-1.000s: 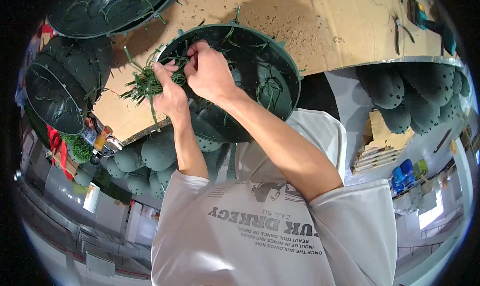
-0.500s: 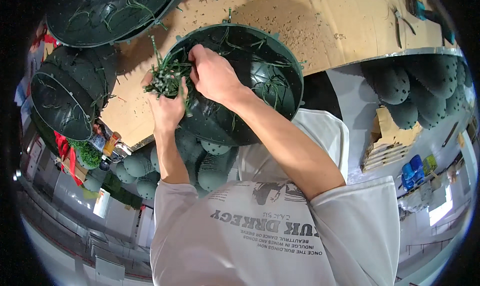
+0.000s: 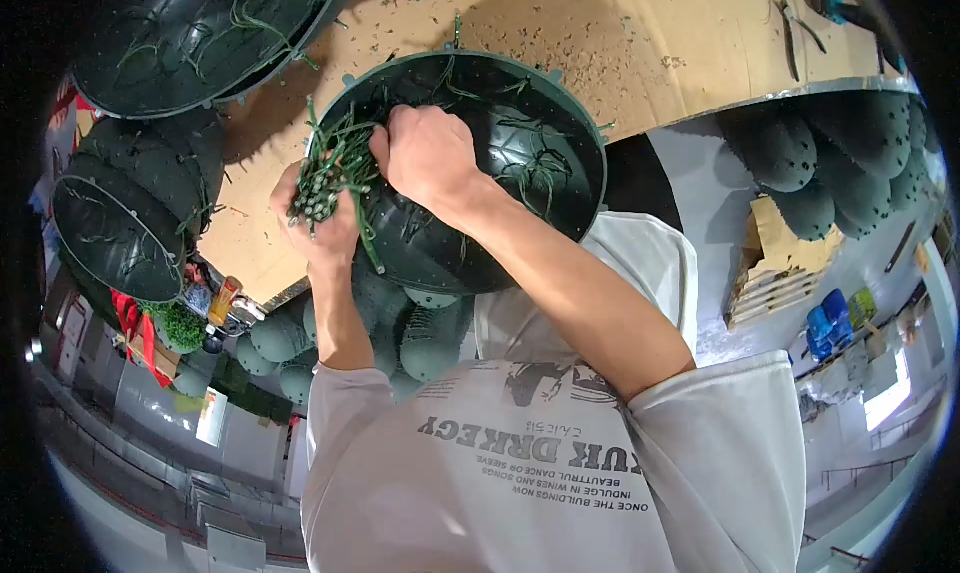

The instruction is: Assembling artificial plant components by inserting and trimming green plastic foliage into a hemispherical base using pliers.

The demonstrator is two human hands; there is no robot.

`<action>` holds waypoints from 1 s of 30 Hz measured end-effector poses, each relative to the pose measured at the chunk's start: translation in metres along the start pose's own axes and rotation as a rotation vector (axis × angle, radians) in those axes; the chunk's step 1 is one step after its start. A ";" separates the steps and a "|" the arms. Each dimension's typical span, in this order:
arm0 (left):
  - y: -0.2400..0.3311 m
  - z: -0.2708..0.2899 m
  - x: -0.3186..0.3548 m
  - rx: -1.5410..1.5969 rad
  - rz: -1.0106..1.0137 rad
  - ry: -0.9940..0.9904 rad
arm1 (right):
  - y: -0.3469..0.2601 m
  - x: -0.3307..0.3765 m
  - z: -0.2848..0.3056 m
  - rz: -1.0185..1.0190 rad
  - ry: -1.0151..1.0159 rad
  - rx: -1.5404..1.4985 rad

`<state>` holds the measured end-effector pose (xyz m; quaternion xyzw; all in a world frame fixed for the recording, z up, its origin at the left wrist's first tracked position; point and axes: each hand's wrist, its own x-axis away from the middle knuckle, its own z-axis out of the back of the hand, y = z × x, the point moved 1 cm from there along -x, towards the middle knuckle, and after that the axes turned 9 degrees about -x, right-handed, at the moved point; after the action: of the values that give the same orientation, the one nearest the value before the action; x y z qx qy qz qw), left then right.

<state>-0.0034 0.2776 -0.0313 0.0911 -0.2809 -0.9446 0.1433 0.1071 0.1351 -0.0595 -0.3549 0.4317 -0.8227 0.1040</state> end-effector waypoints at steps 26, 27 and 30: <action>-0.028 0.035 -0.055 0.050 -0.312 -0.388 | 0.003 -0.002 -0.017 -0.199 -0.013 -0.446; -0.030 0.036 -0.054 0.051 -0.311 -0.387 | 0.004 -0.001 -0.020 -0.078 0.040 -0.319; -0.031 0.042 -0.055 -0.043 -0.226 -0.473 | 0.002 0.001 -0.020 0.000 0.005 -0.142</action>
<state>0.0310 0.3416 -0.0092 -0.1045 -0.2745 -0.9554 -0.0309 0.0931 0.1462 -0.0679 -0.3593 0.4894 -0.7908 0.0775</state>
